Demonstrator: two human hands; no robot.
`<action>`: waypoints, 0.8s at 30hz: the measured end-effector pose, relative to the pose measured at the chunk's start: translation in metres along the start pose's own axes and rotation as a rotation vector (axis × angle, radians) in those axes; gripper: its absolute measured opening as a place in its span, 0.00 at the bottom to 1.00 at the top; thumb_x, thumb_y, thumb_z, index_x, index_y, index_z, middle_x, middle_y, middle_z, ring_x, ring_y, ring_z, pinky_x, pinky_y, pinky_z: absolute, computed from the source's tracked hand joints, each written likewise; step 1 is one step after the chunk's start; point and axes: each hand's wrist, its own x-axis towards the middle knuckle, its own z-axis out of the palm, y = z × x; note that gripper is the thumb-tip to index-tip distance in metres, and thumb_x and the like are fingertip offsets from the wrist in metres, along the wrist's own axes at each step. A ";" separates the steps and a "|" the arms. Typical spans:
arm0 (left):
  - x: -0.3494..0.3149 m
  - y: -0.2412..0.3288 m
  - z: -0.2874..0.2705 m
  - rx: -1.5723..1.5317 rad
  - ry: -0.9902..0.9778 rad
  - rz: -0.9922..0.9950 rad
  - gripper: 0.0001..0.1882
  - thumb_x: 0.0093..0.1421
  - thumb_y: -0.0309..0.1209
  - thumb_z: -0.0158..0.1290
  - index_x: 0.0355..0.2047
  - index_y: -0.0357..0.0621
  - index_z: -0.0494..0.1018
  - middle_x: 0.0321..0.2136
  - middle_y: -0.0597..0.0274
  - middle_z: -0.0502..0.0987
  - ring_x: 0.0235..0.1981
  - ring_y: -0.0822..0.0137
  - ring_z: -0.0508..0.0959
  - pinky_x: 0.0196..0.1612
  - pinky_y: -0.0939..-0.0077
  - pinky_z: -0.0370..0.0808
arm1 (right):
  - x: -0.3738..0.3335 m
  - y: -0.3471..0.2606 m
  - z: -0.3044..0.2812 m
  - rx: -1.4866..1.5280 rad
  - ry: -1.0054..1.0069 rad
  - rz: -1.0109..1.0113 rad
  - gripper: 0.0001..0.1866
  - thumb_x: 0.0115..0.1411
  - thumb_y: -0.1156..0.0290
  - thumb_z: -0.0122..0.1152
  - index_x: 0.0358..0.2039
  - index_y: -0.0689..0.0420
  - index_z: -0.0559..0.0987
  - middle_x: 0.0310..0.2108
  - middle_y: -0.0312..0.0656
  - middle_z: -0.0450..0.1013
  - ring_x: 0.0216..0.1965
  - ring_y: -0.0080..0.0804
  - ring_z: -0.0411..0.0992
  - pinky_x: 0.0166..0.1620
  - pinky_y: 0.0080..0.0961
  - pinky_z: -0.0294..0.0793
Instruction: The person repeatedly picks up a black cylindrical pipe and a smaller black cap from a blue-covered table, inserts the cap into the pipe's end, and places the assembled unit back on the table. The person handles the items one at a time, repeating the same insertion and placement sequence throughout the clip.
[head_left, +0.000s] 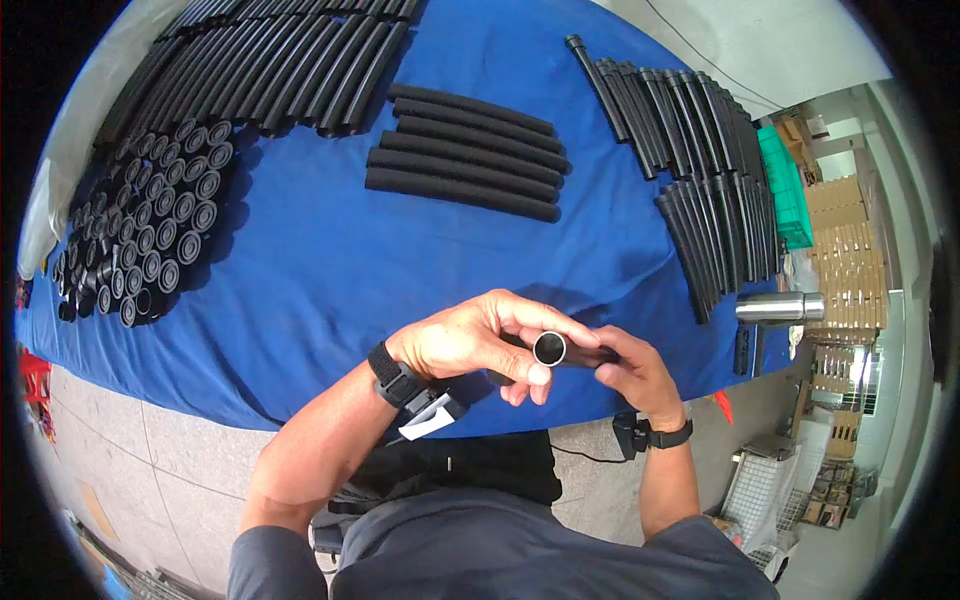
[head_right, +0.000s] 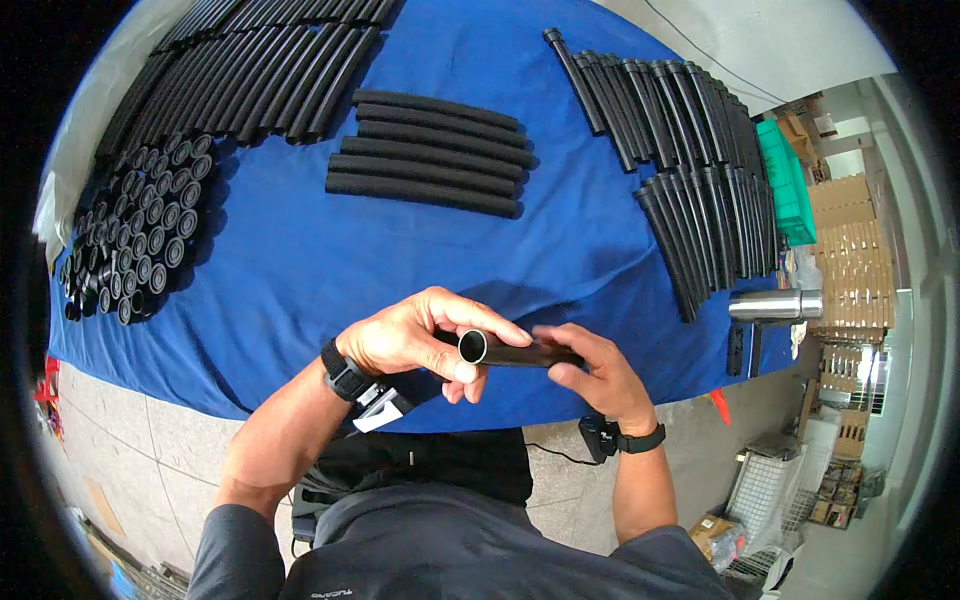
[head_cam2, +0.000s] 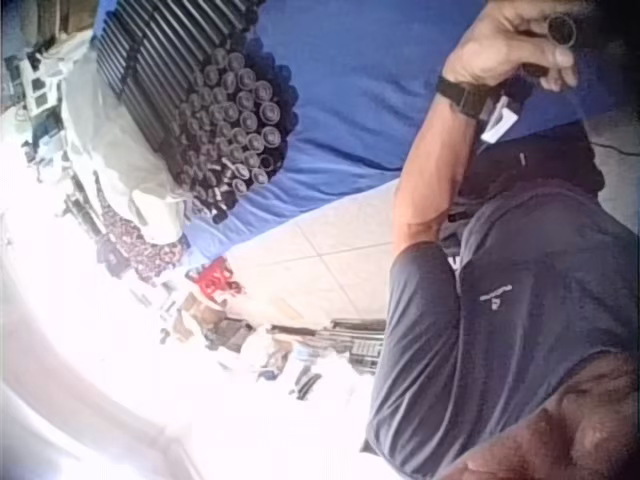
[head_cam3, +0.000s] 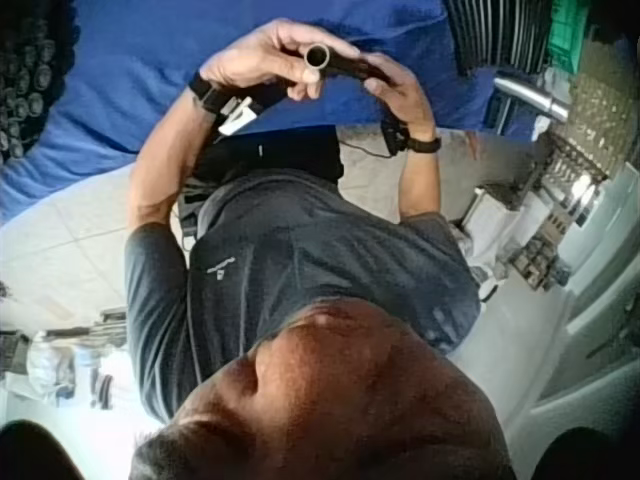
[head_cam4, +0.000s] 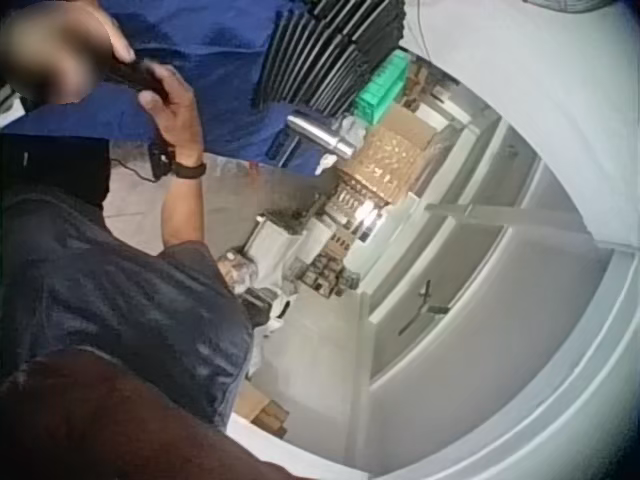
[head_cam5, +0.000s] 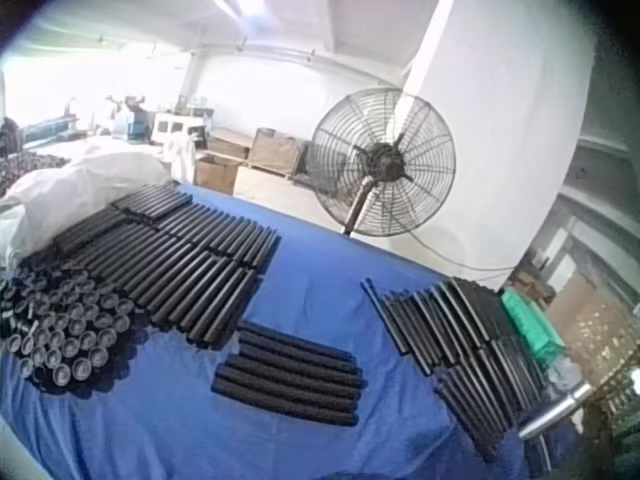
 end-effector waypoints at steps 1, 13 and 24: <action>0.000 -0.002 0.000 -0.003 0.002 0.002 0.29 0.60 0.28 0.64 0.62 0.39 0.72 0.29 0.51 0.84 0.26 0.67 0.84 0.30 0.76 0.80 | -0.001 -0.002 0.010 0.043 0.088 -0.003 0.32 0.62 0.57 0.70 0.62 0.58 0.71 0.44 0.41 0.76 0.46 0.33 0.75 0.53 0.27 0.72; 0.006 -0.005 0.003 -0.029 -0.009 0.029 0.29 0.59 0.27 0.64 0.61 0.37 0.72 0.29 0.51 0.84 0.25 0.66 0.84 0.29 0.76 0.80 | -0.005 -0.004 0.006 0.016 0.184 0.031 0.28 0.61 0.63 0.70 0.58 0.60 0.74 0.42 0.40 0.76 0.44 0.29 0.74 0.50 0.27 0.73; 0.004 -0.003 0.003 -0.041 -0.004 0.029 0.29 0.60 0.27 0.64 0.61 0.37 0.72 0.29 0.51 0.84 0.27 0.66 0.84 0.30 0.76 0.80 | -0.002 -0.009 0.006 0.074 0.178 0.030 0.20 0.64 0.65 0.67 0.51 0.63 0.76 0.45 0.41 0.76 0.48 0.29 0.74 0.53 0.28 0.72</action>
